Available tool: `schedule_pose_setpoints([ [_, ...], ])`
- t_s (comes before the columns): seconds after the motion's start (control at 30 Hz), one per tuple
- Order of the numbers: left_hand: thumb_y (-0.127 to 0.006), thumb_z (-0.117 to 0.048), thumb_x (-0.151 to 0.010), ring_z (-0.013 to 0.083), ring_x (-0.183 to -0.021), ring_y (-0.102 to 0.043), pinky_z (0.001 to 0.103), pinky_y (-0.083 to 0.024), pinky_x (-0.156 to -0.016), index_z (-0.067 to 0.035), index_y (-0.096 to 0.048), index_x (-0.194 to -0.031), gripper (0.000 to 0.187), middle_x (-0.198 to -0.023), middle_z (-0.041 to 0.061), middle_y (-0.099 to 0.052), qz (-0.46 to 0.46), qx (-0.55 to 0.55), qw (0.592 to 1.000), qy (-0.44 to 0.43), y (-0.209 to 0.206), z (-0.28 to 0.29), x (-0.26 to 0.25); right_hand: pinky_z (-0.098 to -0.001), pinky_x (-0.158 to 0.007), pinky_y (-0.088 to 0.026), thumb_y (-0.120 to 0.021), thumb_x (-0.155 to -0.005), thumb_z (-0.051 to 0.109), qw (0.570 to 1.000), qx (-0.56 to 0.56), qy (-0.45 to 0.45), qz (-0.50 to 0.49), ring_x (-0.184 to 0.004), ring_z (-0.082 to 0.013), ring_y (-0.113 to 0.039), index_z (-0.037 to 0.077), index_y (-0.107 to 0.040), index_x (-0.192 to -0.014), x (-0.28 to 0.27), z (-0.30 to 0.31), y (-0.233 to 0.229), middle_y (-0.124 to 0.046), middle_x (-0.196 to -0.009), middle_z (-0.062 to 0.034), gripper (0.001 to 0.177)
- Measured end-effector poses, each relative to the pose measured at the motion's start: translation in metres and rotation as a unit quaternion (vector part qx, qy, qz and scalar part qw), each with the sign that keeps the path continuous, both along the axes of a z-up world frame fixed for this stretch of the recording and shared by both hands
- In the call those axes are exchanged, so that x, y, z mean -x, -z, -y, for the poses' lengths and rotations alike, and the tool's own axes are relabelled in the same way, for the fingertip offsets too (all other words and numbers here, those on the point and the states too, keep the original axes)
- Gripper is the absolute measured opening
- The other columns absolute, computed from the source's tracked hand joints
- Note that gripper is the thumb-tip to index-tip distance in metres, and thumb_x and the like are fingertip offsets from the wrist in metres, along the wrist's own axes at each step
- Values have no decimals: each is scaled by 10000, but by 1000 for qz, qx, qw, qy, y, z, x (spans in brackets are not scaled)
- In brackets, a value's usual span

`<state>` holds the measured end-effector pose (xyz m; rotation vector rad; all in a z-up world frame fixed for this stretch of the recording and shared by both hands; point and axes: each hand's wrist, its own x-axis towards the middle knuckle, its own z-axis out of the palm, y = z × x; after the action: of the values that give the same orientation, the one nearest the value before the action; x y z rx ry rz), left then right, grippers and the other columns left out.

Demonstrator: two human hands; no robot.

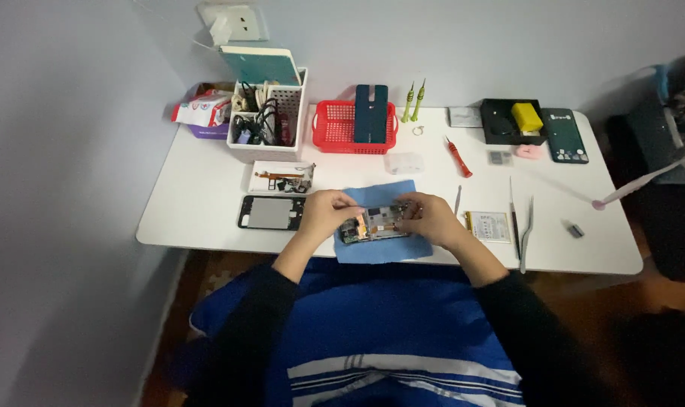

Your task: Reinstalling internal components of a smartphone, including cleaning parts with a brush and positioning the motherboard.

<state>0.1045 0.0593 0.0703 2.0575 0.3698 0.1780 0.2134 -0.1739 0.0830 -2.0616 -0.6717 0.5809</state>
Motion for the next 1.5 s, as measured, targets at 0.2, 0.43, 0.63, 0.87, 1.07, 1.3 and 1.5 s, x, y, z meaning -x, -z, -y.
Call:
schedule_pose_setpoints([
  [0.2, -806, -214, -889, 318, -947, -755, 398, -594, -872, -60, -767, -1183, 334, -986, 144, -798, 65, -48, 996, 39, -11, 6, 9, -417, -762, -603, -897, -739, 121, 996, 67, 25, 56, -849, -325, -757, 5, -699, -1286, 15, 1, -23, -761, -918, -213, 593],
  [0.43, -750, -260, -951, 344, -1048, -703, 438, -574, -928, -34, -687, -1311, 430, -1082, 159, -767, 112, -130, 982, 78, -11, 6, 21, -396, -749, -608, -885, -749, 80, 994, 80, 25, 65, -797, -308, -749, 6, -704, -1277, 19, 1, -31, -760, -864, -182, 563],
  [0.63, -698, -342, -976, 413, -1242, -593, 511, -475, -1064, 9, -571, -1423, 583, -1251, 248, -678, 93, -175, 968, 152, -42, 13, 46, -423, -784, -607, -878, -747, 95, 993, 96, 18, 66, -816, -308, -749, 14, -688, -1308, 15, 0, -30, -764, -856, -180, 598],
  [0.87, -798, -345, -867, 449, -1357, -492, 558, -395, -1156, 2, -447, -1511, 811, -1394, 265, -581, 44, -185, 958, 215, -40, 7, 49, -427, -802, -599, -852, -775, 114, 990, 109, 5, 91, -846, -328, -743, 31, -666, -1344, 9, -1, -19, -771, -890, -175, 604],
  [1.07, -796, -283, -873, 444, -1369, -479, 560, -387, -1161, 8, -443, -1516, 789, -1388, 258, -585, 20, -141, 970, 197, -49, 7, 51, -442, -819, -595, -825, -798, 146, 975, 127, -17, 182, -875, -324, -732, 82, -703, -1271, 31, -13, -39, -754, -935, -145, 492],
  [1.3, -807, -274, -857, 434, -1368, -480, 547, -394, -1161, 1, -433, -1524, 812, -1381, 239, -586, 29, -142, 971, 190, -42, 6, 48, -422, -860, -585, -782, -855, 204, 952, 151, -167, 209, -958, -323, -709, 56, -700, -1175, 46, -45, -35, -697, -998, -128, 362],
  [1.5, -806, -295, -863, 425, -1369, -482, 546, -402, -1159, -5, -441, -1518, 803, -1372, 235, -590, 24, -137, 972, 191, -45, 6, 53, -431, -860, -579, -776, -868, 226, 954, 152, -197, 170, -951, -332, -704, 39, -695, -1048, 35, -46, -30, -690, -945, -122, 272],
])
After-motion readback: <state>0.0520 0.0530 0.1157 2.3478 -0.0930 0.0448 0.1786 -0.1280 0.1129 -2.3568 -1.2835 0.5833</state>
